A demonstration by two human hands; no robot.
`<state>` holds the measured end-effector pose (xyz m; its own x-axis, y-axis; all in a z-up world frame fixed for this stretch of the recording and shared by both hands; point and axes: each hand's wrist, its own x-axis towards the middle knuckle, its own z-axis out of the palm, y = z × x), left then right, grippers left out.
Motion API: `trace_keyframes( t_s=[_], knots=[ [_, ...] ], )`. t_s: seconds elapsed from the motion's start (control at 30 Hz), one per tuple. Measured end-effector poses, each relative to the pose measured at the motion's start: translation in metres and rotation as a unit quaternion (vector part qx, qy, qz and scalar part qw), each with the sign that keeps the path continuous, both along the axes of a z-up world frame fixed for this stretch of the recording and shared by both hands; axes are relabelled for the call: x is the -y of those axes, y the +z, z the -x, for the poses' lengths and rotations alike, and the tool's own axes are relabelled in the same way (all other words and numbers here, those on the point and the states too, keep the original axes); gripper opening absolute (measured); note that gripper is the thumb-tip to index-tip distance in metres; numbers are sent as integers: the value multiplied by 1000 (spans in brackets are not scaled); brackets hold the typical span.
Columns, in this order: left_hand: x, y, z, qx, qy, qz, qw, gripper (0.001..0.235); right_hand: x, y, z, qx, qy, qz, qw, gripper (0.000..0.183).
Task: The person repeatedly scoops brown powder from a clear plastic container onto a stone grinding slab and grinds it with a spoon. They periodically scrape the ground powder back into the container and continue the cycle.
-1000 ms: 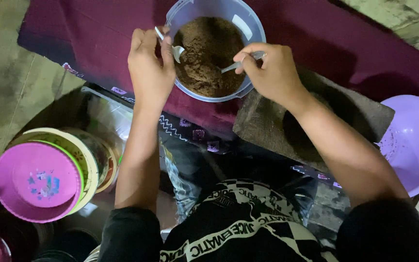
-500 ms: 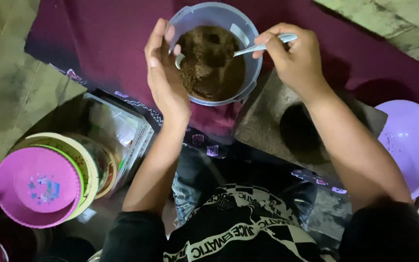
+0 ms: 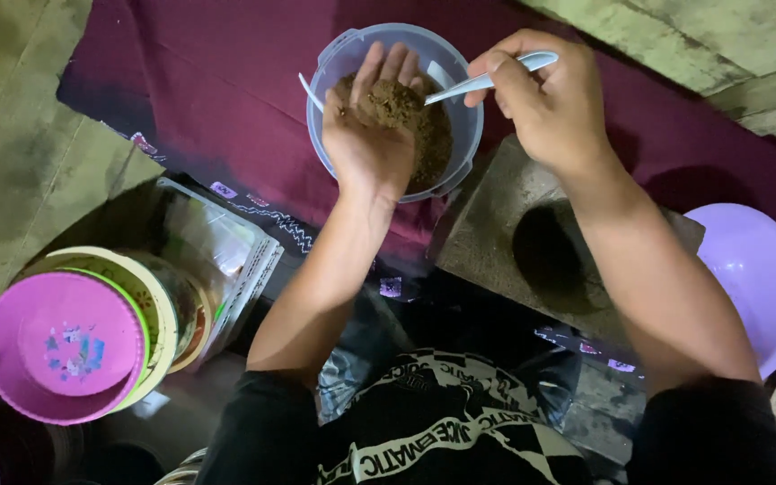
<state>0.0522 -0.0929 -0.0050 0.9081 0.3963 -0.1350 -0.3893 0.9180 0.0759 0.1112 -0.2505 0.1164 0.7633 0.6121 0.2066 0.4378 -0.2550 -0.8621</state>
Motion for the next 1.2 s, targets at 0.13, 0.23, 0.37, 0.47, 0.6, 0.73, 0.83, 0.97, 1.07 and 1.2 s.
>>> trace_keyframes(
  t_s=[0.13, 0.23, 0.37, 0.47, 0.6, 0.73, 0.83, 0.97, 1.07, 1.2],
  knots=[
    [1, 6, 0, -30, -29, 12, 999, 70, -1, -1, 1, -22, -6, 4, 1000, 21],
    [2, 1, -2, -15, -35, 14, 999, 69, 4, -5, -2, -7, -13, 8, 1000, 21],
    [12, 11, -2, -7, -57, -25, 998, 68, 16, -3, -1, 28, -4, -10, 1000, 21],
    [27, 4, -4, 35, -63, -41, 997, 71, 33, 8, 7, 32, -19, -3, 999, 22],
    [56, 36, -2, -25, -109, 9, 994, 72, 73, 7, 12, 38, -61, -3, 997, 20],
    [99, 39, 0, -28, -155, -40, 987, 75, 117, 10, 29, -9, -118, -30, 992, 19],
    [134, 35, 5, -22, -197, -65, 978, 76, 152, 10, 47, -41, -180, -39, 982, 18],
    [178, 15, 20, 46, -242, -100, 964, 79, 194, 7, 75, -56, -225, -25, 972, 19],
    [204, 10, 33, 53, -272, -80, 958, 72, 221, 2, 94, -90, -268, 0, 959, 19],
    [227, 10, 40, -3, -289, -93, 953, 73, 246, -13, 108, -60, -263, -63, 961, 20]
  ],
)
